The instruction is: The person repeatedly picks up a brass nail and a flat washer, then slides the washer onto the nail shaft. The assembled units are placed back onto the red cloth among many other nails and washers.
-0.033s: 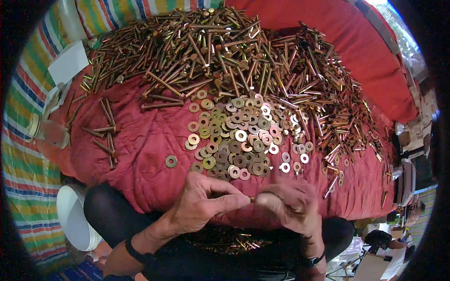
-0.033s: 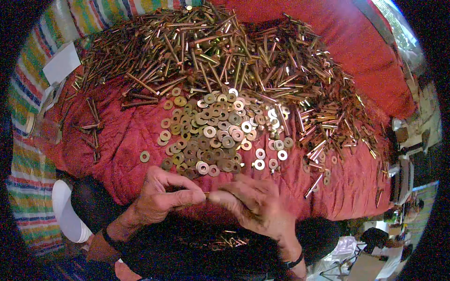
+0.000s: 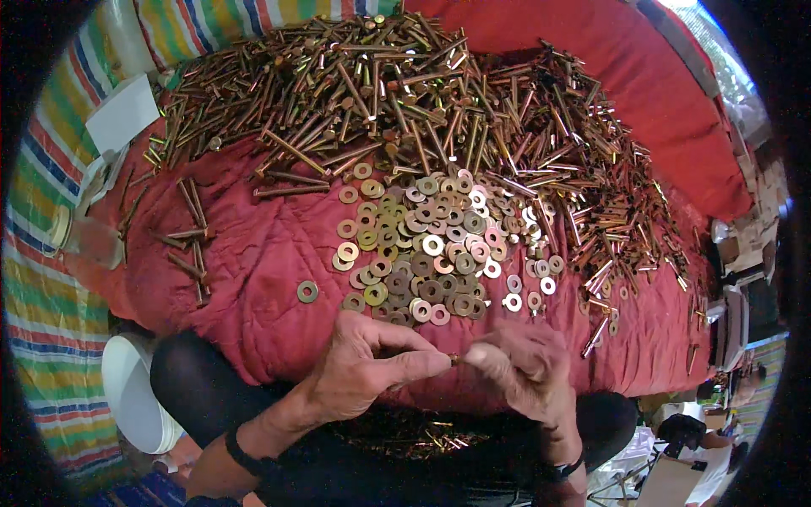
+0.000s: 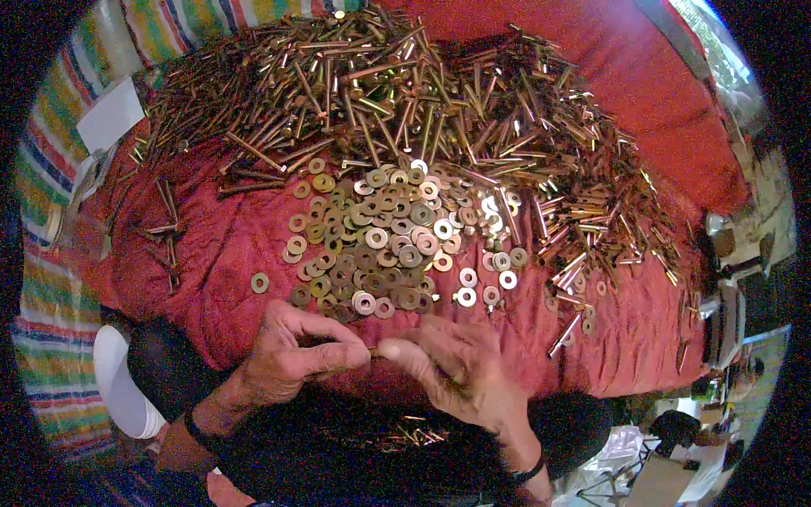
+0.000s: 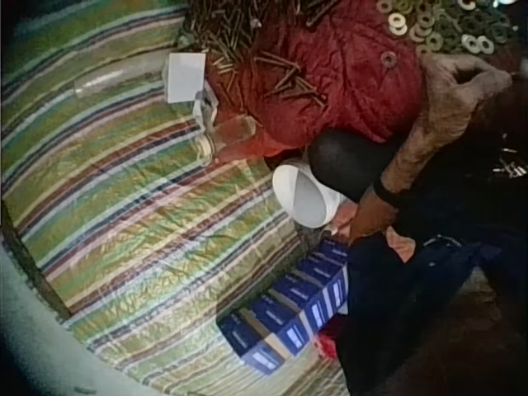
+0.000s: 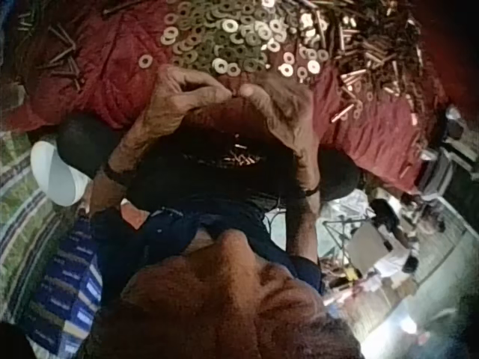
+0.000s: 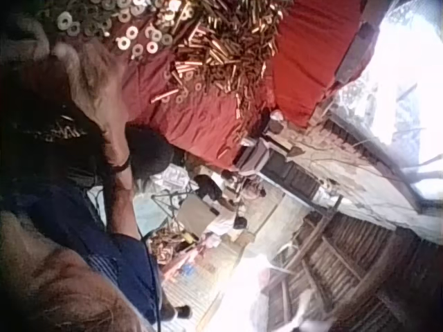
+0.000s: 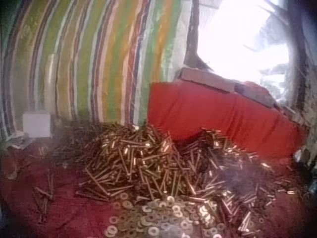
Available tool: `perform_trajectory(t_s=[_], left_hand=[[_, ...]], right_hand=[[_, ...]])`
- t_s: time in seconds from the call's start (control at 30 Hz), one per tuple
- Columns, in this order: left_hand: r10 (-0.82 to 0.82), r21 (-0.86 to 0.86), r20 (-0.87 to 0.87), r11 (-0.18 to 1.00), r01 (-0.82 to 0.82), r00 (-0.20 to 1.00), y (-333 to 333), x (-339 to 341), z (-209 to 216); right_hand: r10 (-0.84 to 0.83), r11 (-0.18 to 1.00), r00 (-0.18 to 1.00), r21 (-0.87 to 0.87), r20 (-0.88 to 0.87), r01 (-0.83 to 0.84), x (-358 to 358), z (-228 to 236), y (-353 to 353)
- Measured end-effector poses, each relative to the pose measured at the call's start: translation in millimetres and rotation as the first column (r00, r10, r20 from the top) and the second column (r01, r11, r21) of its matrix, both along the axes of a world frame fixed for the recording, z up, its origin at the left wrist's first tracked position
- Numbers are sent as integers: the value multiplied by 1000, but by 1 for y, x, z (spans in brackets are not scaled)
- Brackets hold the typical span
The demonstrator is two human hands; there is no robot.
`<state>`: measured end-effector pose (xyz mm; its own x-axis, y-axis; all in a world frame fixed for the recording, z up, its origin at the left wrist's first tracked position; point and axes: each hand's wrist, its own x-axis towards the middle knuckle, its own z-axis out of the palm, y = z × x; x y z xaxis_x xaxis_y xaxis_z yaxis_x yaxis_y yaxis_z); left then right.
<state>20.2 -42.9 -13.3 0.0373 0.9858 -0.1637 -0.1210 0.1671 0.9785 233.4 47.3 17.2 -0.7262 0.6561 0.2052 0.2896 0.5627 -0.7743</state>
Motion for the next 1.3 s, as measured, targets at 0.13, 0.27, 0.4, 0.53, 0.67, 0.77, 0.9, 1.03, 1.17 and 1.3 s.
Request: perform_trajectory(t_s=[0.13, 0.27, 0.4, 0.53, 0.67, 0.77, 0.9, 1.03, 1.17, 1.3], left_hand=[[-20, -120, 28, 993, 23, 999, -1, -3, 2], [-229, 44, -120, 971, 236, 966, 1, -1, 0], [31, 365, -803, 816, 449, 595, 6, -8, -3], [511, 537, -815, 843, 24, 271, 25, -64, -10], [684, 691, -723, 717, -90, -103, 51, -116, -32], [542, 585, -796, 803, -115, -269, 59, -129, -48], [558, 604, -745, 797, -15, -365, 60, -127, -53], [558, 599, -765, 800, -38, -322, 61, -127, -53], [620, 641, -740, 767, 5, -262, 63, -133, -56], [654, 670, -736, 741, -47, -177, 66, -125, -46]], right_hand=[[-86, 996, 994, 24, -69, 88, -4, 0, -2], [-52, 984, 998, -166, 40, 58, 1, 9, -2], [-412, 887, 910, -249, -41, 390, 12, 10, 34], [-562, 825, 826, 92, 42, 557, 35, -17, 110], [-557, 734, 827, 508, 70, 451, 51, -66, 154], [-580, 719, 799, 560, 158, 412, 54, -79, 163], [-513, 746, 843, 570, 160, 345, 51, -73, 155], [-517, 733, 813, 628, 266, 261, 46, -68, 139], [-537, 803, 843, 329, 33, 498, 35, -54, 132], [-429, 878, 847, -367, -314, 308, 29, -25, 104]])
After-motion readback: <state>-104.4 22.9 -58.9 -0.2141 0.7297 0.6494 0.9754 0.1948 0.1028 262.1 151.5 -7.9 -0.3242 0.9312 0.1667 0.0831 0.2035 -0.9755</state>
